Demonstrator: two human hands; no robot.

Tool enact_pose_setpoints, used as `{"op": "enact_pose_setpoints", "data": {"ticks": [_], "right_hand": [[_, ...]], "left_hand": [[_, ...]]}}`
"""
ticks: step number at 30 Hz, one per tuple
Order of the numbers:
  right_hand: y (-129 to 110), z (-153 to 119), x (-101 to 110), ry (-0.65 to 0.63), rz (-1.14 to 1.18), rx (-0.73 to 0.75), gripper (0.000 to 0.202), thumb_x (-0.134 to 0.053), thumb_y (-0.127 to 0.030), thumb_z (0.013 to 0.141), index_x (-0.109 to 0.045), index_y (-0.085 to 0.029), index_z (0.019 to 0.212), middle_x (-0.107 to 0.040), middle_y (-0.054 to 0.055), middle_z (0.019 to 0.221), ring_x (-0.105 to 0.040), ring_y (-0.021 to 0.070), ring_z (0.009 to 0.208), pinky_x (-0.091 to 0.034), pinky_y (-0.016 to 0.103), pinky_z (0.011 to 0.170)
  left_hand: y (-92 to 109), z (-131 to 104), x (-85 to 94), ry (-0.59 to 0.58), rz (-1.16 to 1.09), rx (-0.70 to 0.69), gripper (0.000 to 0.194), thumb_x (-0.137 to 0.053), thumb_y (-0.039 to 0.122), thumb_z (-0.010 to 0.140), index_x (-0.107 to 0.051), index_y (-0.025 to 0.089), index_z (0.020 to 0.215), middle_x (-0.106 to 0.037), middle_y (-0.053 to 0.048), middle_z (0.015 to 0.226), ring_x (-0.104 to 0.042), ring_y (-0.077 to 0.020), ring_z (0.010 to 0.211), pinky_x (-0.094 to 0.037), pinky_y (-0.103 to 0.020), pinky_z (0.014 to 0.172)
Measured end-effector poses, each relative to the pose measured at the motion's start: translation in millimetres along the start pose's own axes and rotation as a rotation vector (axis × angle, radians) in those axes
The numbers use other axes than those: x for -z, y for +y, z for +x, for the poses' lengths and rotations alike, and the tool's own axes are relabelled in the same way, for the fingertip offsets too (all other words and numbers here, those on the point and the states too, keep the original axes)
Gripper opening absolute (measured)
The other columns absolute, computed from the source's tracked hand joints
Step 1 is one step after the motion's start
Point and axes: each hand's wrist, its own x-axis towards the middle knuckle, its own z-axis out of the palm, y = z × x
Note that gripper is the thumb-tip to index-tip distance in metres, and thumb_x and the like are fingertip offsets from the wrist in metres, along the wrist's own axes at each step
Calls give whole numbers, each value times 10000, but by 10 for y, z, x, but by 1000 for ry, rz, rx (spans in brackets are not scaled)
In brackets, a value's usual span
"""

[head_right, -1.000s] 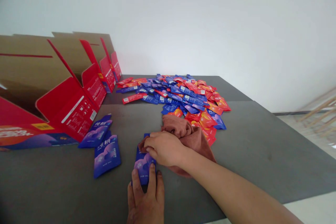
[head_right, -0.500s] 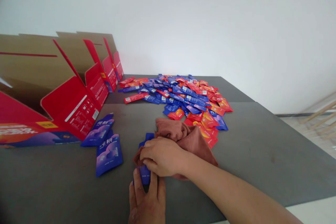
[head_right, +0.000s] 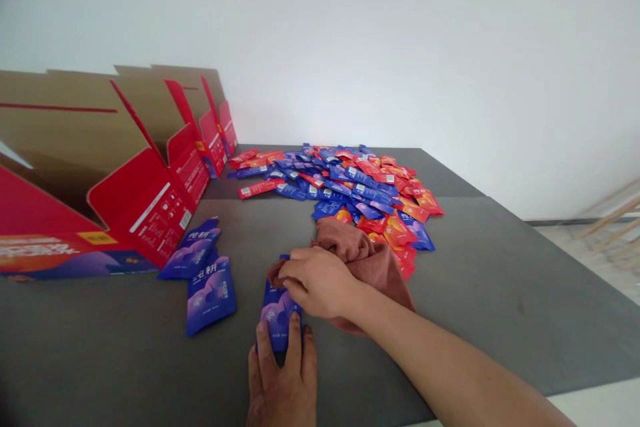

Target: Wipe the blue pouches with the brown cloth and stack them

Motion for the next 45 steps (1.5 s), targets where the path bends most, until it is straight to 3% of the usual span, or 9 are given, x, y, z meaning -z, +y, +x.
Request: {"op": "enact_pose_setpoints", "data": {"ticks": [5, 13, 17, 21, 25, 29, 37, 41, 45], "right_hand": [[-143, -22, -14, -143, 50, 179, 139, -518, -210, 864, -650, -202, 907, -597, 13, 853, -526, 152, 820, -365, 279, 757], [70, 52, -38, -101, 7, -58, 202, -465, -191, 908, -660, -188, 962, -614, 45, 909, -556, 156, 853, -380, 262, 754], [91, 49, -25, -60, -23, -104, 201, -461, -194, 909, -661, -182, 916, -609, 42, 862, -555, 157, 833, -379, 265, 747], [-24, 5, -2, -22, 24, 24, 181, -473, -164, 885, -648, -177, 929, -601, 39, 855, -540, 157, 814, -372, 274, 744], [-137, -16, 2, -143, 85, 175, 156, -509, -189, 866, -655, -197, 921, -610, 28, 884, -543, 162, 844, -374, 280, 766], [-95, 8, -17, -138, 43, 76, 173, -494, -195, 883, -656, -196, 943, -612, 25, 889, -550, 152, 827, -377, 269, 746], [106, 59, -3, -80, -53, -119, 199, -465, -187, 908, -664, -179, 911, -613, 41, 866, -551, 152, 814, -373, 263, 733], [36, 20, 5, -24, -21, -12, 188, -472, -178, 896, -655, -181, 935, -603, 38, 857, -540, 156, 825, -368, 273, 743], [-95, -16, 2, -113, 62, 188, 149, -513, -197, 871, -650, -200, 930, -600, 19, 873, -533, 150, 832, -369, 273, 767]], "left_hand": [[5, -11, -10, -4, -11, 0, 394, -684, 171, 713, -671, 260, 1097, -613, -30, 1218, -454, -461, 1179, -501, -575, 909], [0, 4, 6, -20, 5, 4, 381, -665, 149, 721, -680, 266, 1083, -582, -34, 1278, -439, -468, 1189, -499, -589, 888], [7, 5, -8, -19, 4, 10, 387, -639, 122, 728, -678, 264, 1085, -576, -40, 1284, -434, -458, 1198, -489, -593, 897], [8, -12, -37, -2, 7, 14, 369, -619, 157, 757, -668, 278, 1102, -563, -56, 1284, -457, -432, 1190, -489, -585, 904], [3, -23, -34, -27, 20, -10, 407, -620, 144, 746, -652, 279, 1129, -562, -51, 1268, -450, -440, 1196, -488, -584, 918], [-1, -16, -9, -46, 36, -15, 470, -608, 73, 717, -645, 267, 1143, -549, -48, 1296, -421, -465, 1209, -484, -598, 916], [-4, 13, 30, -23, 40, -22, 376, -618, 105, 740, -677, 244, 1084, -567, -37, 1293, -440, -464, 1188, -509, -582, 888], [14, 10, 11, -1, 46, -4, 372, -598, 102, 749, -675, 241, 1086, -572, -42, 1279, -455, -450, 1180, -512, -572, 888], [22, -11, -10, -3, 55, -14, 414, -597, 80, 726, -666, 240, 1102, -569, -40, 1259, -427, -461, 1203, -499, -577, 911]]}}
